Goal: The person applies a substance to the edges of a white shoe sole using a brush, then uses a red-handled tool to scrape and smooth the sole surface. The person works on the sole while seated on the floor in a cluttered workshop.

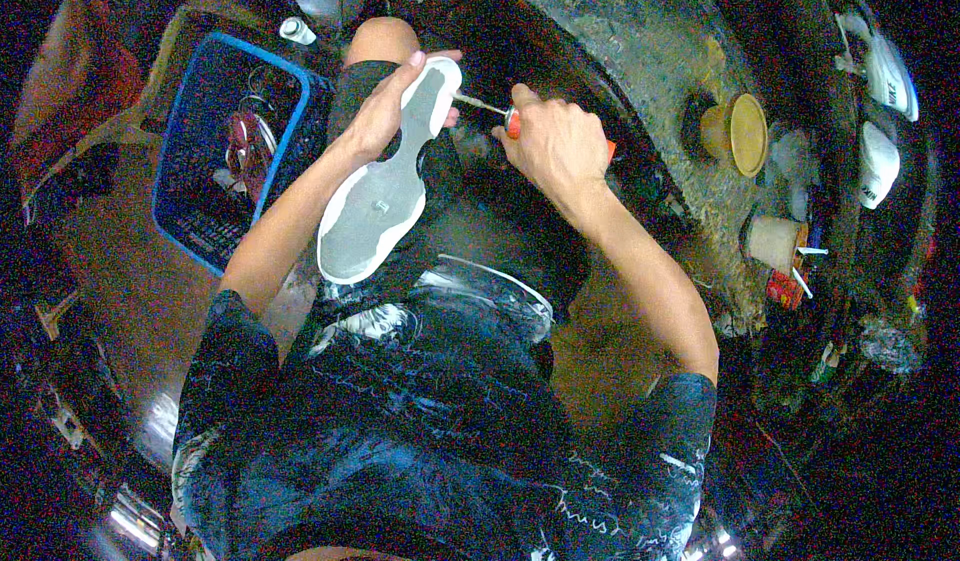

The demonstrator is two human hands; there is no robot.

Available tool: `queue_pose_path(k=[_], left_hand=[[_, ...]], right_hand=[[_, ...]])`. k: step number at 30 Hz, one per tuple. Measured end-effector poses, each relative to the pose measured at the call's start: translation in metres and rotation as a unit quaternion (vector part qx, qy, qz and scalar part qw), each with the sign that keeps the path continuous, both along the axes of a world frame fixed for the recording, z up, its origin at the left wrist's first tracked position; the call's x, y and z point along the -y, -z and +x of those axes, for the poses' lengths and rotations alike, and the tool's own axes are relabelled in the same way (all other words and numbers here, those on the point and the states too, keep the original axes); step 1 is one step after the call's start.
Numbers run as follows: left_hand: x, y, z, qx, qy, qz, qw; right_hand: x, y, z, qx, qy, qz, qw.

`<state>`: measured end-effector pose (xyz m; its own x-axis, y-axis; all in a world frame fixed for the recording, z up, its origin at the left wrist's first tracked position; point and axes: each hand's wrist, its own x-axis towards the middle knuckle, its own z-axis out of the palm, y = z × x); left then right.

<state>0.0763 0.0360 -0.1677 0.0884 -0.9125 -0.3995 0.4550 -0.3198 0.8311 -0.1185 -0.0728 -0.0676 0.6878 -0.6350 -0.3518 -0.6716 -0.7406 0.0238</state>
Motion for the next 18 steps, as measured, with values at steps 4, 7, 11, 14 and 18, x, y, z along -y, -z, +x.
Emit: queue_pose_path(k=[4,7,11,14,18], left_hand=[[0.000,0.004,0.001,-0.017,-0.007,-0.009,1.000],[-0.001,0.005,0.001,-0.014,-0.012,-0.014,1.000],[0.001,0.006,0.000,-0.021,-0.012,-0.030,0.999],[0.002,0.008,0.001,-0.012,0.000,-0.030,0.999],[0.001,0.008,0.001,-0.023,-0.006,-0.013,1.000]], right_hand=[[-0.005,0.004,-0.001,-0.021,0.007,0.019,1.000],[-0.009,0.006,-0.003,-0.024,0.009,0.026,0.999],[-0.015,0.009,-0.008,-0.015,0.008,0.018,1.000],[-0.020,0.012,-0.011,-0.007,0.006,0.028,1.000],[-0.026,0.011,-0.012,-0.019,-0.009,0.053,0.998]])
